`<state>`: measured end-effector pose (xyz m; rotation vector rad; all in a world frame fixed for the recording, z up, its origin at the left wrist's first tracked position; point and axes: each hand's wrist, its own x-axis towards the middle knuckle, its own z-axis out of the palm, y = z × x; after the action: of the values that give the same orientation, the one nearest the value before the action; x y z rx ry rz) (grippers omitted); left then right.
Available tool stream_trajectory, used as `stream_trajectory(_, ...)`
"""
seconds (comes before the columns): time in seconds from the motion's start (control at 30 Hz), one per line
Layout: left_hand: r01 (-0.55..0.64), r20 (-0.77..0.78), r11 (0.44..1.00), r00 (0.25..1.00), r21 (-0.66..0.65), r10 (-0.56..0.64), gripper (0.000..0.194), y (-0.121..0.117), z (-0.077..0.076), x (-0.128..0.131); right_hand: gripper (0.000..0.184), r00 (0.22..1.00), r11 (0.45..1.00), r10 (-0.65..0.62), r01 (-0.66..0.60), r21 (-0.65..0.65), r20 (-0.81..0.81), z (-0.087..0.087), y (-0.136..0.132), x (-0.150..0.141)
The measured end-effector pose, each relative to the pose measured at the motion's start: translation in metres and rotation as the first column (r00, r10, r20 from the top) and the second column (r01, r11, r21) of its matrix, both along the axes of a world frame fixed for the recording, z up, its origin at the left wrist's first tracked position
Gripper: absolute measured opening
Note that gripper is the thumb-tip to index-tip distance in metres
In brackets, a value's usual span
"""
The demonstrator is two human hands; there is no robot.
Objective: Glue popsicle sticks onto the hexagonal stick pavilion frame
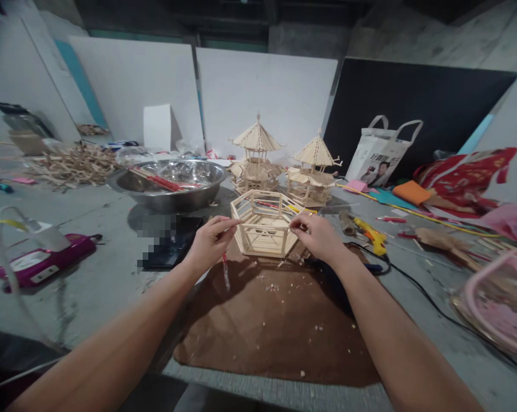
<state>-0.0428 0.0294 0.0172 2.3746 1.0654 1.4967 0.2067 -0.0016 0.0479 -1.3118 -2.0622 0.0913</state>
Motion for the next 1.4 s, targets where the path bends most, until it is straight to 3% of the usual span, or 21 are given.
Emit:
stream_trajectory(0.6,-0.011,-0.068,0.998,0.998,0.058,0.014,0.025,0.0015,-0.0007,-0.0016,0.008,0.999,0.998,-0.015,0.012,0.059,0.037,0.0005,0.0013,-0.0024)
stream_trajectory(1.4,-0.105,-0.191,0.981,0.972,0.161,0.136,0.028,0.0019,-0.0014,-0.0039,0.009,1.0,0.994,0.003,-0.004,0.109,0.01,-0.0038,0.0009,-0.0048)
